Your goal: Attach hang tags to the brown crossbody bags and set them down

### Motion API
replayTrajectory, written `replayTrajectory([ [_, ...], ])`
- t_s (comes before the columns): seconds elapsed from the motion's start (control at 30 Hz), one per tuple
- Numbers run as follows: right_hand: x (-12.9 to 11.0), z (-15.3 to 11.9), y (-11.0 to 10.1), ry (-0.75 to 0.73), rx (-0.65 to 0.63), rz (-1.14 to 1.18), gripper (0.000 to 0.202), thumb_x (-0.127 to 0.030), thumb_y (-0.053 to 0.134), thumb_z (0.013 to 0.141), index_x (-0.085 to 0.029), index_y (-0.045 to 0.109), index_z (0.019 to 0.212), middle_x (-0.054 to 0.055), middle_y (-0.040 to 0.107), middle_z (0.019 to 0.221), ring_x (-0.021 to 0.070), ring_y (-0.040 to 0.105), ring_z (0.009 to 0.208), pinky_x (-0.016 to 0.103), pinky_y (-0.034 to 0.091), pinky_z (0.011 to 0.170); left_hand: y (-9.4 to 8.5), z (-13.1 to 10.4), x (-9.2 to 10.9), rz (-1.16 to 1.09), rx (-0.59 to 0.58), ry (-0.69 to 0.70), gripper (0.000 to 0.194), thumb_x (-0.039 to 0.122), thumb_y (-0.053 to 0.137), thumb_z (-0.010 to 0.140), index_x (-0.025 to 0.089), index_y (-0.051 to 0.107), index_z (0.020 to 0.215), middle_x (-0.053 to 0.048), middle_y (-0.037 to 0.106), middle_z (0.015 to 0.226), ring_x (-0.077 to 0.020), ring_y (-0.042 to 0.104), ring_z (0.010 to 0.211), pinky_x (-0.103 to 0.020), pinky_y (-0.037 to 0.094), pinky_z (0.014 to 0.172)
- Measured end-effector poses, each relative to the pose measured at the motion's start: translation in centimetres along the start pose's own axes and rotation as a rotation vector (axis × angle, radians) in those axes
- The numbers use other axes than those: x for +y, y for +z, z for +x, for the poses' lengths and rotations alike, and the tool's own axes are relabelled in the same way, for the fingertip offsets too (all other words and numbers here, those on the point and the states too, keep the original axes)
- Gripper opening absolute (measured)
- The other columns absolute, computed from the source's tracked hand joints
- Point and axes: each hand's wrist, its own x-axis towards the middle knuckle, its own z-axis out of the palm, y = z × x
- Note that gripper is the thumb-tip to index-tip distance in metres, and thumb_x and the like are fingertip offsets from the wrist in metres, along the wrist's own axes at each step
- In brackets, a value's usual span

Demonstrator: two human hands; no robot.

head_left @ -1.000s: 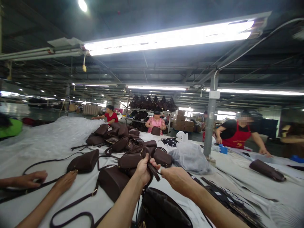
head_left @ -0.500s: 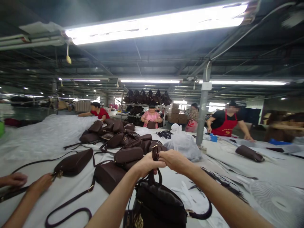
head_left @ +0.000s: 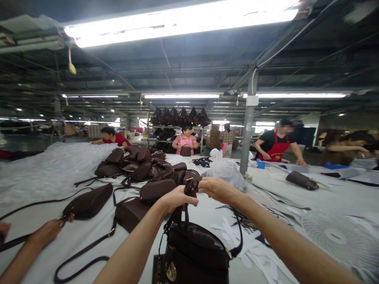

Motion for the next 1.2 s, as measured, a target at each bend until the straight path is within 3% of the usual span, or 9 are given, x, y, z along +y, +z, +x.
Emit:
replayTrajectory([
  [0.17, -1.0, 0.3, 0.3, 0.1, 0.014, -0.017, 0.015, -0.017, 0.05, 0.089, -0.016, 0.06, 0.1, 0.0, 0.065, 0.062, 0.0129, 0.06, 0.053, 0.022, 0.041, 0.055, 0.9, 0.7, -0.1, 0.035, -0.002, 0.023, 0.015, 0.024, 0.069, 0.066, 0.015, 0.059, 0.06, 0.003, 0.051, 0.051, -0.0092, 0.039, 0.045, -0.023, 0.025, 0.044],
  [0.37, -2.0, 0.0, 0.0, -0.041, 0.045, -0.378, 0.058, -0.018, 0.058, 0.085, -0.028, 0.037, 0.138, 0.013, 0.056, 0.129, 0.0213, 0.067, 0.085, 0.024, 0.041, 0.056, 0.7, 0.7, 0.5, 0.092, -0.068, -0.011, 0.01, 0.015, 0.071, 0.062, 0.015, 0.061, 0.062, 0.003, 0.052, 0.051, -0.0097, 0.041, 0.046, -0.022, 0.03, 0.046],
  [0.53, -1.6, -0.5, -0.7, -0.112, -0.128, -0.519, 0.022, -0.017, 0.043, 0.096, -0.017, 0.056, 0.113, 0.009, 0.063, 0.096, 0.0183, 0.066, 0.072, 0.023, 0.038, 0.054, 0.8, -0.5, 1.0, 0.071, -0.154, -0.044, 0.013, 0.017, 0.072, 0.064, 0.016, 0.061, 0.071, 0.002, 0.057, 0.058, -0.0138, 0.055, 0.054, -0.023, 0.042, 0.052],
  [0.63, -0.7, -0.8, -0.9, -0.101, -0.105, -0.489, 0.028, -0.024, 0.041, 0.099, -0.021, 0.051, 0.125, 0.01, 0.061, 0.106, 0.0192, 0.065, 0.078, 0.024, 0.04, 0.058, 1.0, -1.3, 0.4, -0.142, -0.196, -0.06, 0.021, 0.024, 0.074, 0.069, 0.016, 0.06, 0.082, 0.002, 0.057, 0.062, -0.0145, 0.06, 0.059, -0.025, 0.049, 0.059],
  [0.73, 1.2, -1.2, -0.2, -0.047, -0.094, -0.339, 0.05, -0.031, 0.048, 0.097, -0.029, 0.031, 0.144, 0.01, 0.059, 0.116, 0.0217, 0.065, 0.087, 0.028, 0.045, 0.068, 1.2, -1.6, -0.6, -0.334, -0.173, -0.142, 0.028, 0.032, 0.077, 0.071, 0.016, 0.057, 0.082, 0.007, 0.047, 0.059, -0.0051, 0.043, 0.043, -0.019, 0.043, 0.045],
  [0.83, 4.6, -3.3, 1.2, 0.137, -0.117, -0.03, 0.063, -0.033, 0.056, 0.093, -0.028, 0.026, 0.148, 0.007, 0.062, 0.12, 0.0194, 0.063, 0.098, 0.028, 0.047, 0.081, 0.9, -1.3, -1.3, -0.398, -0.12, -0.221, 0.028, 0.032, 0.076, 0.075, 0.014, 0.054, 0.077, 0.008, 0.04, 0.055, -0.0022, 0.033, 0.039, -0.012, 0.032, 0.035],
  [0.9, 7.3, -6.2, 2.5, 0.274, -0.189, 0.106, 0.048, -0.033, 0.053, 0.094, -0.022, 0.043, 0.14, 0.004, 0.069, 0.109, 0.0161, 0.064, 0.093, 0.024, 0.048, 0.081, 0.4, -1.1, -1.5, -0.46, -0.049, -0.23, 0.022, 0.026, 0.07, 0.081, 0.013, 0.053, 0.076, 0.008, 0.04, 0.055, -0.0029, 0.036, 0.04, -0.014, 0.038, 0.035],
  [1.03, 12.1, -13.2, 6.5, 0.439, -0.311, 0.036, 0.033, -0.021, 0.042, 0.096, -0.013, 0.073, 0.09, 0.005, 0.073, 0.077, 0.0173, 0.068, 0.072, 0.027, 0.051, 0.07, -1.0, -0.6, -1.9, -0.624, 0.155, -0.259, 0.015, 0.01, 0.051, 0.091, 0.011, 0.054, 0.076, 0.005, 0.042, 0.059, -0.0061, 0.048, 0.047, -0.025, 0.058, 0.053],
  [1.2, 14.6, -17.4, 13.2, 0.473, -0.317, -0.109, 0.019, -0.019, 0.055, 0.092, -0.016, 0.066, 0.107, 0.009, 0.068, 0.113, 0.0219, 0.063, 0.104, 0.04, 0.05, 0.089, -0.8, -0.2, -3.1, -0.691, 0.128, -0.371, 0.017, 0.008, 0.044, 0.093, 0.01, 0.056, 0.081, 0.007, 0.037, 0.061, -0.0023, 0.039, 0.04, -0.019, 0.052, 0.042],
])
